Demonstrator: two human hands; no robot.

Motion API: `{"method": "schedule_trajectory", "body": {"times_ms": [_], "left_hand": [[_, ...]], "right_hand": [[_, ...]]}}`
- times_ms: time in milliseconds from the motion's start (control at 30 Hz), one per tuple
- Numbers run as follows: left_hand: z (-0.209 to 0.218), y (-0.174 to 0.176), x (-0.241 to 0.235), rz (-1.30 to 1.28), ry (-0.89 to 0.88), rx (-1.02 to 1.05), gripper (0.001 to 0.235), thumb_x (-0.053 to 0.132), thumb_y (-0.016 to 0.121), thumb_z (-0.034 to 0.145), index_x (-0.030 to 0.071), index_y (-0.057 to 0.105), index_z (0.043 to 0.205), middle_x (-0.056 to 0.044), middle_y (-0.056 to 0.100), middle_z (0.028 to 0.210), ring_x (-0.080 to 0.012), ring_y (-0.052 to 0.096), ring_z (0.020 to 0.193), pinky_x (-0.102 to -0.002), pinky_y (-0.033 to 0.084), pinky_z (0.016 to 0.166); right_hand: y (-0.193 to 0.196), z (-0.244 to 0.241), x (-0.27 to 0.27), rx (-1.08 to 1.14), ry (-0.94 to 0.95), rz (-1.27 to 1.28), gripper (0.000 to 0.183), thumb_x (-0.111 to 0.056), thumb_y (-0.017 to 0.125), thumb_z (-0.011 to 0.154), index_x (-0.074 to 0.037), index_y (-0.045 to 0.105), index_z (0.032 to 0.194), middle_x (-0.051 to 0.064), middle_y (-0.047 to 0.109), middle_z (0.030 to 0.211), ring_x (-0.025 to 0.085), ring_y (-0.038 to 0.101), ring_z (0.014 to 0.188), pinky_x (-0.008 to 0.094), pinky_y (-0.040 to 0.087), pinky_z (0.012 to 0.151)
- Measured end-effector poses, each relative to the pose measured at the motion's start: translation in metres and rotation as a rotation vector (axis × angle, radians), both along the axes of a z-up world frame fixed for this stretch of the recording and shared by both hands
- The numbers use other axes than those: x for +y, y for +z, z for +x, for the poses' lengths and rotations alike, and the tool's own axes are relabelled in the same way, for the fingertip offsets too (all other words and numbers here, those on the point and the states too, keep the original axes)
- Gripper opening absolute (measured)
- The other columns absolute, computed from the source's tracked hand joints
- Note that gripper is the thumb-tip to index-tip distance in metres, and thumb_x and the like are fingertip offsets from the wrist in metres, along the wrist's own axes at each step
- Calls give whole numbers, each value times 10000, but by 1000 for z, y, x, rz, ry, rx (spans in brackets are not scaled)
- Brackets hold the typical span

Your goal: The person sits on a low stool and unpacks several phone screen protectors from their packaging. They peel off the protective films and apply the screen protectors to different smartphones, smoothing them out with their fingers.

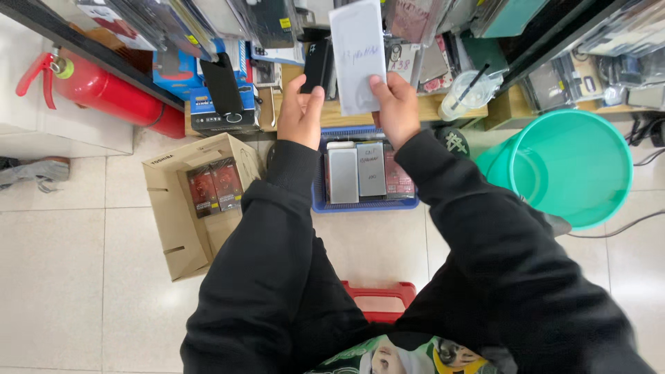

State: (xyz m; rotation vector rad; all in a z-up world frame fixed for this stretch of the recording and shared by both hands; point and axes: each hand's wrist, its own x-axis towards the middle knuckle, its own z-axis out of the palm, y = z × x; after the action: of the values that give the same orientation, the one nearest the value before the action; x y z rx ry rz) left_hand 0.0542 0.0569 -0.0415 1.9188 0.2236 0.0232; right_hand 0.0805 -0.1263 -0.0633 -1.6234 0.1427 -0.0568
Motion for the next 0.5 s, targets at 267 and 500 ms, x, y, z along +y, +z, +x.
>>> {"method": "schedule_trajectory", "body": {"times_ms": [267, 500], "left_hand": [[4, 50, -44, -1159, -450, -70, 742, 687, 513, 930, 146, 447, 1432, -243, 547, 1348, -393, 590, 1205, -523, 475, 1006], [13, 68, -46, -1232, -693, 58, 816, 737, 470, 888, 117, 454, 1419, -222, 514, 1419, -381, 565, 1239, -534, 469, 1022]], "right_hand": [[64, -61, -19, 112, 310, 482, 217, -140, 616, 944, 74, 634, 976, 280, 676, 811, 293, 695, 540, 386, 615, 426], [65, -65, -25, 69, 564, 321, 309, -171, 608, 961, 48, 681, 757, 187, 676, 616, 209, 680, 494, 323, 590, 479]]}}
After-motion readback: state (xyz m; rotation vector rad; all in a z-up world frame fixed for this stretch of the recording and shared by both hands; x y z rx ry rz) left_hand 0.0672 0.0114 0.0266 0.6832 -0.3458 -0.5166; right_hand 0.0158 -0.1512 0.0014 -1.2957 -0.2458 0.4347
